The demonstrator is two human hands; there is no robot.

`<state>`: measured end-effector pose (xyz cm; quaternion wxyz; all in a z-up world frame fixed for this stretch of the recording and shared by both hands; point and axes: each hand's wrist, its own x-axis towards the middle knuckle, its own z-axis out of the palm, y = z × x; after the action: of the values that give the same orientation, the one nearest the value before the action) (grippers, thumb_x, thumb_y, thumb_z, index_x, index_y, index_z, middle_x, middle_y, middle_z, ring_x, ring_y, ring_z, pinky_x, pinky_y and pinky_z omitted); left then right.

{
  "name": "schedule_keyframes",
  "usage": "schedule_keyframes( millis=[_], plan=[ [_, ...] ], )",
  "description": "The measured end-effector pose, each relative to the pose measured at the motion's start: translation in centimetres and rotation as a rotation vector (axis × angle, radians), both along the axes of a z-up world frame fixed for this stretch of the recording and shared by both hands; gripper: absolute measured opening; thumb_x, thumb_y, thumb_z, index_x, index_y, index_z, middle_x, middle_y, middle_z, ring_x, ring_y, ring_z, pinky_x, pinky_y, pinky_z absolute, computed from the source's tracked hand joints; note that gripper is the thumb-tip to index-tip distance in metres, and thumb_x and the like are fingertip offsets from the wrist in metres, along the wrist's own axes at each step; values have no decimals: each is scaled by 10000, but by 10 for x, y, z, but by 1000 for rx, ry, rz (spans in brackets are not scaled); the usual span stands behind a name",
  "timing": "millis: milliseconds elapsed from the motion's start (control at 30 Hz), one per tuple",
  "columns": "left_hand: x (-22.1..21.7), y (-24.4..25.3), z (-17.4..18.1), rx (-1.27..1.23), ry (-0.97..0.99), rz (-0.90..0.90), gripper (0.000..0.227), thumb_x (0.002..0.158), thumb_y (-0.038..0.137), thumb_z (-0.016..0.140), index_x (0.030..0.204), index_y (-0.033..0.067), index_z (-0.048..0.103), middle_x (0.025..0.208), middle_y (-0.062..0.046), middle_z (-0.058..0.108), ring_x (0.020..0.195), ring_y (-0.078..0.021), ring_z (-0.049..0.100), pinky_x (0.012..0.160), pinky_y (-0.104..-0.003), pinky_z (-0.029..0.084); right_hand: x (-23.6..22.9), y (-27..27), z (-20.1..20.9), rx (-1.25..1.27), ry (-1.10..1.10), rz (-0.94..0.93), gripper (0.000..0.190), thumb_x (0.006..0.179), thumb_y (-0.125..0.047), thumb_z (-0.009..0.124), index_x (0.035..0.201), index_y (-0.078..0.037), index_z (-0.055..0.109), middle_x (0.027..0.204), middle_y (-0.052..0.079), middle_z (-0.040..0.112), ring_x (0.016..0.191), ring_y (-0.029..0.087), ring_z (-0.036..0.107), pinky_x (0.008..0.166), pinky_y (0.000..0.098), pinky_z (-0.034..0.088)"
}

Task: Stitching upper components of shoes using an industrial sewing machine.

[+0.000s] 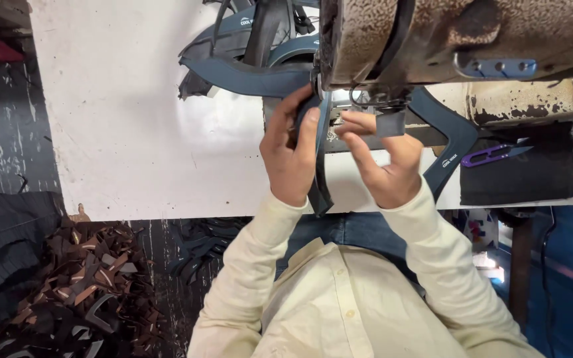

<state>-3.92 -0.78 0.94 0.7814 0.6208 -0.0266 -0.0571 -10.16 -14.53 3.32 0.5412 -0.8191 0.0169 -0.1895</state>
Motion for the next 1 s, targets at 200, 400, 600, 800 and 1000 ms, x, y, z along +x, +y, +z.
schedule_keyframes(
  millis=[200, 400, 600, 800, 1000],
  plan=[
    [-10, -1, -4, 95, -14, 50, 311, 1067, 111, 629, 1357, 2, 654, 1186, -57, 734, 989, -88, 669, 862, -239, 544, 19, 15, -3, 178, 66, -38, 186, 990, 18, 741, 1173, 50, 731, 1090, 133, 772, 971, 142, 735, 878, 266, 589],
    [-9, -7, 13, 79, -24, 15, 309, 1068, 104, 585, 1365, 25, 614, 1236, -67, 706, 1047, -108, 668, 887, -245, 552, 22, 7, -1, 329, 148, -37, 179, 984, 5, 748, 1156, 55, 743, 1056, 107, 779, 908, 94, 726, 819, 226, 599],
    [-66, 4, 22, 61, -36, -74, 589, 1045, 4, 505, 1589, 33, 280, 1331, -176, 634, 1133, -188, 667, 920, -267, 553, 21, 2, 8, 260, 109, -15, 169, 978, 16, 753, 1143, 53, 756, 1009, 106, 782, 867, 85, 712, 777, 211, 584],
    [-84, 4, 16, 8, 152, -103, 644, 1039, 5, 495, 1615, 49, 212, 1037, -115, 594, 517, -73, 546, 412, -233, 455, 18, 0, 13, 220, 98, -14, 163, 968, 25, 749, 1129, 44, 758, 992, 104, 791, 861, 85, 723, 760, 210, 588],
    [-62, -5, 24, 54, 124, -80, 604, 1036, -9, 474, 1596, 49, 254, 1014, -67, 612, 505, -65, 524, 422, -224, 431, 12, -12, 10, 112, 57, -29, 148, 955, 8, 774, 1100, 30, 758, 957, 109, 788, 821, 105, 728, 738, 232, 580]
  ],
)
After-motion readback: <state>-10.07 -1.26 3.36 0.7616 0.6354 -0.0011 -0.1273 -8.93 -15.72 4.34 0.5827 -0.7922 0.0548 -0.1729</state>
